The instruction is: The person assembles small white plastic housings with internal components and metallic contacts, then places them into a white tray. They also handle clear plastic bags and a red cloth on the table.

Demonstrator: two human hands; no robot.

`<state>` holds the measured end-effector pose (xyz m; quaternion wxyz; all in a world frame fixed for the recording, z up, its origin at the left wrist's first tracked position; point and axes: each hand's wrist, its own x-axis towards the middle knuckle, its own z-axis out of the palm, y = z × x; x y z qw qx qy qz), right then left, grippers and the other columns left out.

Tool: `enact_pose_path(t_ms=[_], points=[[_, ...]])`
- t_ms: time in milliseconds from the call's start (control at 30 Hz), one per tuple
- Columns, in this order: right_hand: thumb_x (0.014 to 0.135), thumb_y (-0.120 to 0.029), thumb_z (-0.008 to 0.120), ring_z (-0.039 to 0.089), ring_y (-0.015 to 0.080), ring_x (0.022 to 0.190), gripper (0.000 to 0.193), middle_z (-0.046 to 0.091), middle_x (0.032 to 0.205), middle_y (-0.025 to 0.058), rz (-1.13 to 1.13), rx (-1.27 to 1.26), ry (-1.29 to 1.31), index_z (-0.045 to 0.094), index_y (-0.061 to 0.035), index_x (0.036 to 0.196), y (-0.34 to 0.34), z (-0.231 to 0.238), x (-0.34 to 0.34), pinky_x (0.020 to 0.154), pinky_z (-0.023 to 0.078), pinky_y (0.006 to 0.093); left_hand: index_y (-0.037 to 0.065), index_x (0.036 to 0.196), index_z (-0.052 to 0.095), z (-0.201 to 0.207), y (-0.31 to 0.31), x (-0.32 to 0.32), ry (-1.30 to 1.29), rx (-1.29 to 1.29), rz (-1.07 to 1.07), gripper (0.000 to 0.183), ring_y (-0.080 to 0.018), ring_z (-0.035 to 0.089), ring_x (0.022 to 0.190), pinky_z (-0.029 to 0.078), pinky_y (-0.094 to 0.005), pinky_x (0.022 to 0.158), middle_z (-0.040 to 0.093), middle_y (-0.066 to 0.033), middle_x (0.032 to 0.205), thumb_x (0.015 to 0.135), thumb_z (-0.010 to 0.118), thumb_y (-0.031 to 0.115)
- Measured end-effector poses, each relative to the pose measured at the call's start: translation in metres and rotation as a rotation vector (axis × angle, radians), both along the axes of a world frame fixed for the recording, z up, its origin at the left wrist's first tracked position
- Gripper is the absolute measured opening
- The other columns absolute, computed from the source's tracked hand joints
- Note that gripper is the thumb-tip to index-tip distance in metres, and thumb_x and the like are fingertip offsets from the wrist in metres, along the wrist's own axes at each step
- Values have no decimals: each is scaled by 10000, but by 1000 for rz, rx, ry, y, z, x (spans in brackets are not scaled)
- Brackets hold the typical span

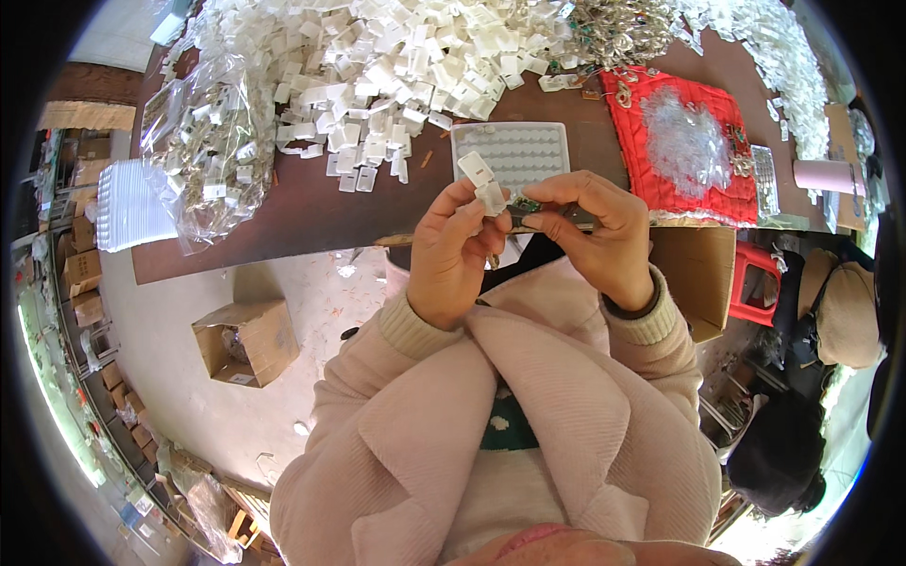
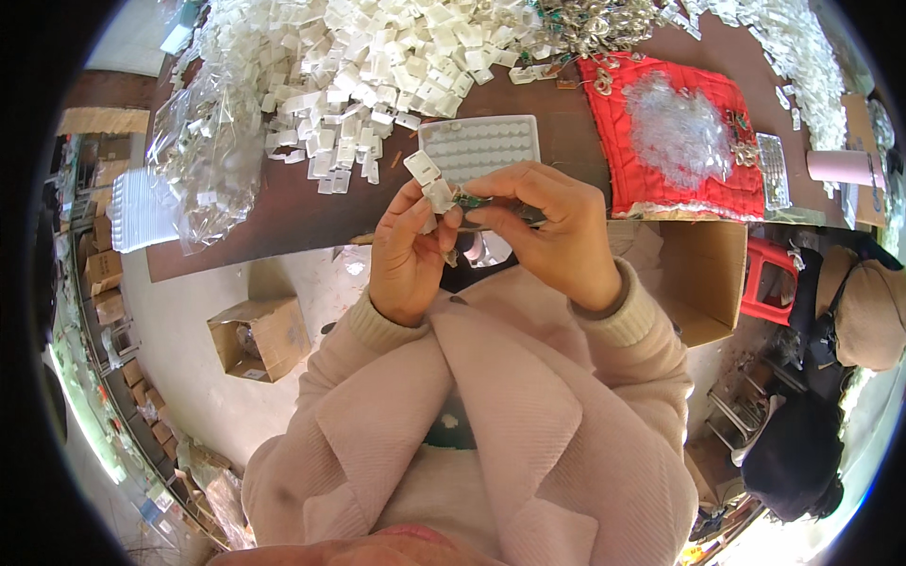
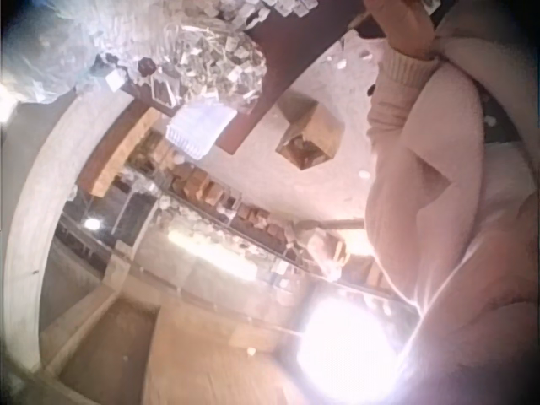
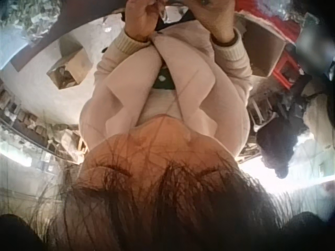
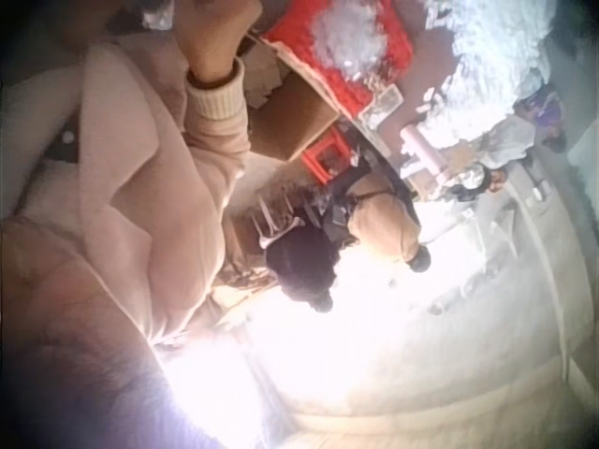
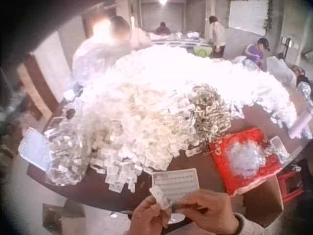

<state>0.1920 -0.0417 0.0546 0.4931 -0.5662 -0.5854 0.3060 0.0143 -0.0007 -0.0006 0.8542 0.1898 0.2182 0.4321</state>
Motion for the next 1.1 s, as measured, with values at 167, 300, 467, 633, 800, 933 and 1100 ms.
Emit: enact_pose_path(t_ms=[167,300,467,633,800,933,1100], points=[[778,83,751,682,171,876,254,716,955,99,1,39,2,728,1,1017,3,-5,-16,766,537,281,12,1203,574,-3,-3,-2,50,7,73,280,-115,616,725,493,-215,602,674,-92,977,940,660,57],[801,89,725,687,174,844,235,713,946,102,73,-9,34,725,2,1018,1,-5,-17,735,541,279,29,1147,591,-3,-4,-2,85,14,147,268,-109,625,732,489,-211,563,682,-101,1031,908,709,54],[816,83,707,691,165,766,203,711,927,101,-18,87,76,719,3,1002,3,-9,-25,659,545,259,28,1048,599,-2,-3,-4,107,74,151,172,-97,612,666,464,-195,491,695,-127,1055,908,698,23],[818,92,693,689,168,776,198,709,927,108,-72,119,-7,717,2,992,2,-7,-31,665,545,258,24,1039,605,0,-6,-4,174,154,213,175,-79,606,645,475,-187,476,700,-140,1050,894,696,-13],[821,86,691,681,173,773,181,709,917,108,-38,108,0,720,0,978,1,-5,-30,669,537,269,22,1040,612,1,-8,-6,283,289,242,197,-69,602,657,489,-179,492,698,-146,1076,878,703,-42],[824,80,699,664,152,757,183,706,896,96,21,30,155,729,-1,985,2,-9,-29,658,517,255,21,1043,603,-3,-8,-9,281,368,275,212,-72,602,651,487,-180,491,697,-134,1024,873,702,-56],[824,63,720,652,134,760,223,704,887,87,82,32,280,739,-5,1036,0,-13,-32,668,504,240,17,1040,588,-10,-6,-8,223,444,350,225,-81,603,643,483,-182,485,685,-122,940,867,710,-59]])
